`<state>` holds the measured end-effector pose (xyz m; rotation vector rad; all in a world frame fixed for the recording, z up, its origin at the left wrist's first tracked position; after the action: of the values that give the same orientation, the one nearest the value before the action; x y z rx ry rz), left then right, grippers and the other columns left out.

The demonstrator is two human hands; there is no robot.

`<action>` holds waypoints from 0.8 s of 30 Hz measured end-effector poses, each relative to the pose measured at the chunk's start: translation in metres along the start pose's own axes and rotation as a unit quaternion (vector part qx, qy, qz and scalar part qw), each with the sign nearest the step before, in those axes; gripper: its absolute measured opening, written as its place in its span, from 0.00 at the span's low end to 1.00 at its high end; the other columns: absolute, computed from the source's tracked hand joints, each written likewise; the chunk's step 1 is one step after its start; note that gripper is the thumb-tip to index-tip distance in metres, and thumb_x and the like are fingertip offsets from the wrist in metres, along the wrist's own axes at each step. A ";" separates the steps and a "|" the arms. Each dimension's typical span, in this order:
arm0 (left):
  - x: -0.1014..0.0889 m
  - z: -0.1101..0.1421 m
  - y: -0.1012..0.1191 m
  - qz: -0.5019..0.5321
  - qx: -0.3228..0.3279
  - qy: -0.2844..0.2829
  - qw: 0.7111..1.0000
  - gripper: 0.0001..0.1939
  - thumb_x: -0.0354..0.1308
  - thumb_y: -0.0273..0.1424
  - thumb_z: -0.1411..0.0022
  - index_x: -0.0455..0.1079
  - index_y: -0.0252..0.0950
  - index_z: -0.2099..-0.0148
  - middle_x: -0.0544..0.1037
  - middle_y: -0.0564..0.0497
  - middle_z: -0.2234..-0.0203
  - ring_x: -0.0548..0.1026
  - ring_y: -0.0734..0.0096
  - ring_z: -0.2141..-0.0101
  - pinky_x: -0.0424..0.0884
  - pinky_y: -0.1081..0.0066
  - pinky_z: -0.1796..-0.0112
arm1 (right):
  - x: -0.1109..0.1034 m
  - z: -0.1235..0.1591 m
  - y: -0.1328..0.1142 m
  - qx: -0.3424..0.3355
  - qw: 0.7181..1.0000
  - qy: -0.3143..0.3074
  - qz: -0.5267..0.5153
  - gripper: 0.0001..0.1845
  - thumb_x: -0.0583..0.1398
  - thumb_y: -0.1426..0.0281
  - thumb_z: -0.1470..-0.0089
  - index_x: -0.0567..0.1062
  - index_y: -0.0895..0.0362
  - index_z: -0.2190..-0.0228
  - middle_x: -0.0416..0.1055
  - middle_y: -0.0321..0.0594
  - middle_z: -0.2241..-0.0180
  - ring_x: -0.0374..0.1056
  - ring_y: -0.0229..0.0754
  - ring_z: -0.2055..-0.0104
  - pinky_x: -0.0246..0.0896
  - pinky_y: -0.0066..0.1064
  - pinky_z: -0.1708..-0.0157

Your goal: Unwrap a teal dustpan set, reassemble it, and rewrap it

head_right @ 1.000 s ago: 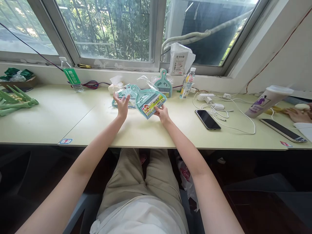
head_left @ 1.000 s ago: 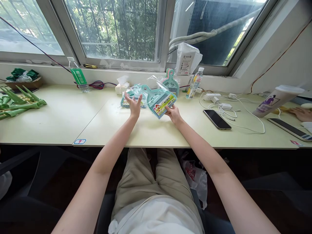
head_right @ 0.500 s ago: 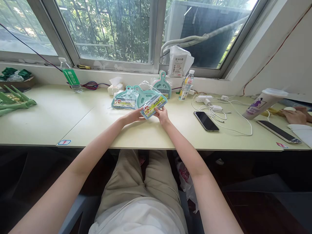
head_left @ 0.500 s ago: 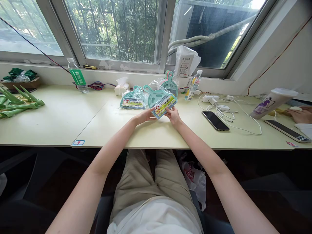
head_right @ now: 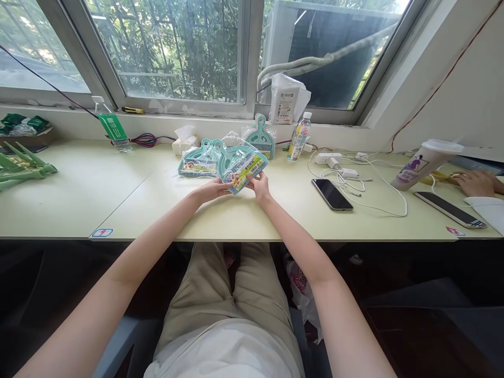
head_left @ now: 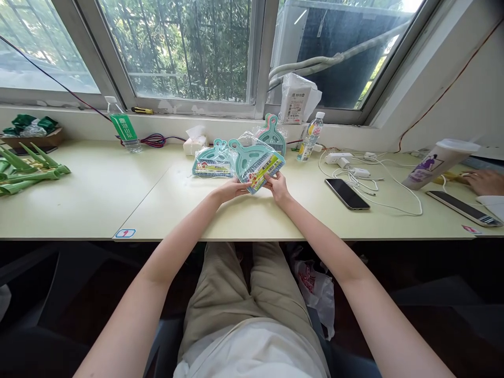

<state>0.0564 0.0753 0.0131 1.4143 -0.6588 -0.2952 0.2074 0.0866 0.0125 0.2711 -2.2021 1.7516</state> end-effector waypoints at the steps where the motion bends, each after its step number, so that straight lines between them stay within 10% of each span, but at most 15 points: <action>1: 0.001 0.000 -0.001 0.001 -0.001 -0.005 1.000 0.23 0.64 0.24 0.45 0.67 0.34 0.47 0.76 0.42 0.50 0.76 0.64 0.52 0.64 0.59 0.42 | 0.000 0.000 0.000 -0.002 1.000 0.003 -0.003 0.18 0.67 0.68 0.52 0.67 0.53 0.61 0.78 0.35 0.67 0.77 0.42 0.66 0.75 0.43 0.57; 11: 0.000 -0.003 0.003 -0.019 0.055 0.041 0.997 0.25 0.65 0.27 0.46 0.68 0.37 0.46 0.73 0.43 0.47 0.72 0.60 0.47 0.65 0.57 0.44 | -0.001 0.000 -0.001 0.004 0.999 0.021 -0.025 0.14 0.65 0.73 0.51 0.67 0.54 0.63 0.78 0.34 0.69 0.76 0.41 0.69 0.76 0.42 0.59; 17: 0.025 0.000 -0.010 0.004 -0.020 -0.107 0.994 0.27 0.58 0.46 0.40 0.68 0.37 0.43 0.73 0.40 0.46 0.75 0.58 0.51 0.66 0.58 0.45 | -0.003 0.001 -0.002 -0.006 0.999 0.024 -0.048 0.15 0.66 0.72 0.51 0.67 0.54 0.62 0.78 0.36 0.66 0.77 0.42 0.65 0.76 0.40 0.58; 24: -0.005 -0.006 0.008 0.053 0.089 0.041 0.994 0.20 0.61 0.34 0.40 0.70 0.36 0.46 0.76 0.45 0.50 0.74 0.63 0.49 0.67 0.63 0.46 | 0.004 0.002 0.000 0.011 0.999 0.011 -0.030 0.16 0.67 0.71 0.52 0.67 0.54 0.63 0.77 0.35 0.69 0.77 0.42 0.66 0.75 0.43 0.57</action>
<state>0.0549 0.0845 0.0200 1.5468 -0.7032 -0.0966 0.2035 0.0853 0.0135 0.3197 -2.1374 1.7404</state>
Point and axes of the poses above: each hand's wrist, its own z-axis away from the middle knuckle, its own x-axis out of the palm, y = z × x, the point moved 9 cm from there along -z, towards the middle knuckle
